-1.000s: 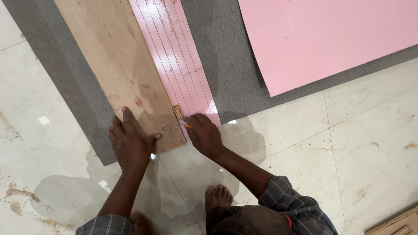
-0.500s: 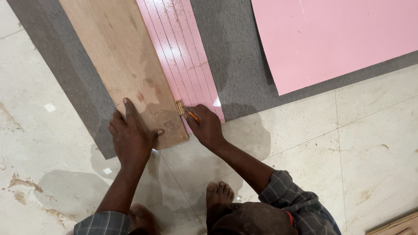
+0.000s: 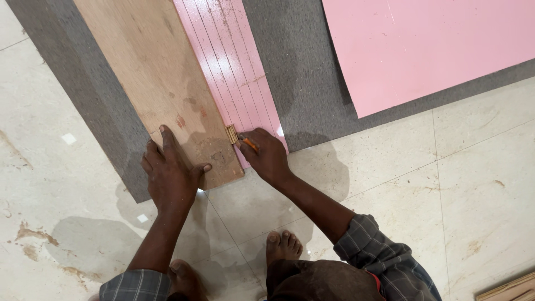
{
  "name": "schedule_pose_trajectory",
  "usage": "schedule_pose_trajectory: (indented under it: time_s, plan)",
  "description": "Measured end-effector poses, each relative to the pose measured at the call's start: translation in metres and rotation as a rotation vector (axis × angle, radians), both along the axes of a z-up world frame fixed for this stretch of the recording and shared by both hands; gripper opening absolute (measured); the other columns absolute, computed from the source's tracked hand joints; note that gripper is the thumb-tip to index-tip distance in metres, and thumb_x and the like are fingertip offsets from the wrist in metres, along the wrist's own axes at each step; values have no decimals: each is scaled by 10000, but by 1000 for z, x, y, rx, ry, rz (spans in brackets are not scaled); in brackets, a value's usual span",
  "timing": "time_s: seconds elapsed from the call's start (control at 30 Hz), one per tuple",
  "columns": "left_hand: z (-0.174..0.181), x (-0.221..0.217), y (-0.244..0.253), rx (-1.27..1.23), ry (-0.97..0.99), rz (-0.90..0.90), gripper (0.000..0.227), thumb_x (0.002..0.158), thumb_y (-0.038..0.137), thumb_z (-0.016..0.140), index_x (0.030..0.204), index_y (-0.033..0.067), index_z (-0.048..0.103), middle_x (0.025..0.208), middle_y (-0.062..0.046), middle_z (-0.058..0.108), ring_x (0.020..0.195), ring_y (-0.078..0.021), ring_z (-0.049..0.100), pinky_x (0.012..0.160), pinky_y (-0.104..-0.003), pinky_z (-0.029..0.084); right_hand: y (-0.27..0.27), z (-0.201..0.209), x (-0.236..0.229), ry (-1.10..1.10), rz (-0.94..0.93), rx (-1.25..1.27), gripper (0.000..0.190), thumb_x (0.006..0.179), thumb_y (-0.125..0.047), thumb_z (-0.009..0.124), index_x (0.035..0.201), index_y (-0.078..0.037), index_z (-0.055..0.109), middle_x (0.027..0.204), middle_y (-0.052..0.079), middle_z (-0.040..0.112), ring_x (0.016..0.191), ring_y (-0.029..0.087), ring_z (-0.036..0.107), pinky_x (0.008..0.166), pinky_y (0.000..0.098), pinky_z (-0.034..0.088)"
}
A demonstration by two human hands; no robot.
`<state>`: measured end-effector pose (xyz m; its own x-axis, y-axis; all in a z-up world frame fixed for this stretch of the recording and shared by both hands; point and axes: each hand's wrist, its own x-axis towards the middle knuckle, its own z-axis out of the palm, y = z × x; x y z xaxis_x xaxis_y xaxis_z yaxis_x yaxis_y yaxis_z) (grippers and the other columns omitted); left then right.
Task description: The person uses a utility knife and a wooden straightedge to cut a long strip from a pink foam sheet. They hold the straightedge in place with their left hand and cut along its edge with their right hand, moving along the length of the material.
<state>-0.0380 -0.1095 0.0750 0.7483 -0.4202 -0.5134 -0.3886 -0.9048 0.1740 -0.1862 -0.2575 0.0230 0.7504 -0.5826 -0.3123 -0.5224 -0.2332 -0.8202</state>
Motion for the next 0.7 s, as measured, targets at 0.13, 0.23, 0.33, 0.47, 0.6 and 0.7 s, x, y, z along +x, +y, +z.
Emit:
schedule_pose_trajectory:
  time_s: [0.13, 0.23, 0.33, 0.47, 0.6, 0.7]
  plan:
    - [1, 0, 0, 20, 29, 29, 1302, 603, 424, 965, 1625, 153, 206, 1526, -304, 309, 1377, -455, 371, 904, -536, 564, 0, 0, 5, -130, -183, 284, 190, 992, -142, 671, 1132, -17, 699, 1033, 67, 652, 705, 94, 704, 560, 245, 598]
    - [1, 1, 1, -12, 15, 26, 1296, 600, 428, 967, 1621, 160, 216, 1531, -298, 307, 1388, -454, 363, 914, -534, 561, -1, 2, 8, -98, -231, 328, 196, 992, -119, 686, 1145, 1, 710, 1019, 83, 628, 671, 93, 696, 542, 240, 573]
    - [0, -1, 3, -28, 9, 22, 1295, 596, 432, 966, 1619, 154, 221, 1535, -302, 300, 1399, -456, 352, 915, -528, 563, 0, 6, 9, -91, -169, 237, 230, 976, -117, 695, 1173, -3, 725, 1008, 73, 645, 679, 97, 698, 568, 235, 585]
    - [0, -1, 6, -45, -9, 12, 1276, 607, 439, 964, 1614, 149, 236, 1528, -303, 305, 1405, -463, 346, 920, -529, 562, 2, 7, 14, -41, -184, 249, 224, 973, -116, 691, 1162, -4, 733, 999, 62, 677, 683, 98, 718, 574, 237, 575]
    - [1, 1, 5, -34, 18, 24, 1289, 605, 448, 956, 1619, 140, 224, 1527, -308, 304, 1396, -460, 360, 908, -525, 569, 4, 5, 13, -41, -176, 222, 226, 966, -126, 709, 1153, -1, 725, 1009, 60, 697, 720, 104, 742, 596, 234, 587]
    - [2, 2, 6, -32, 13, 19, 1286, 599, 435, 961, 1617, 137, 234, 1524, -300, 314, 1384, -464, 371, 919, -531, 562, 6, 4, 12, -59, -199, 234, 224, 959, -136, 723, 1135, 1, 726, 1013, 64, 697, 738, 109, 751, 609, 234, 598]
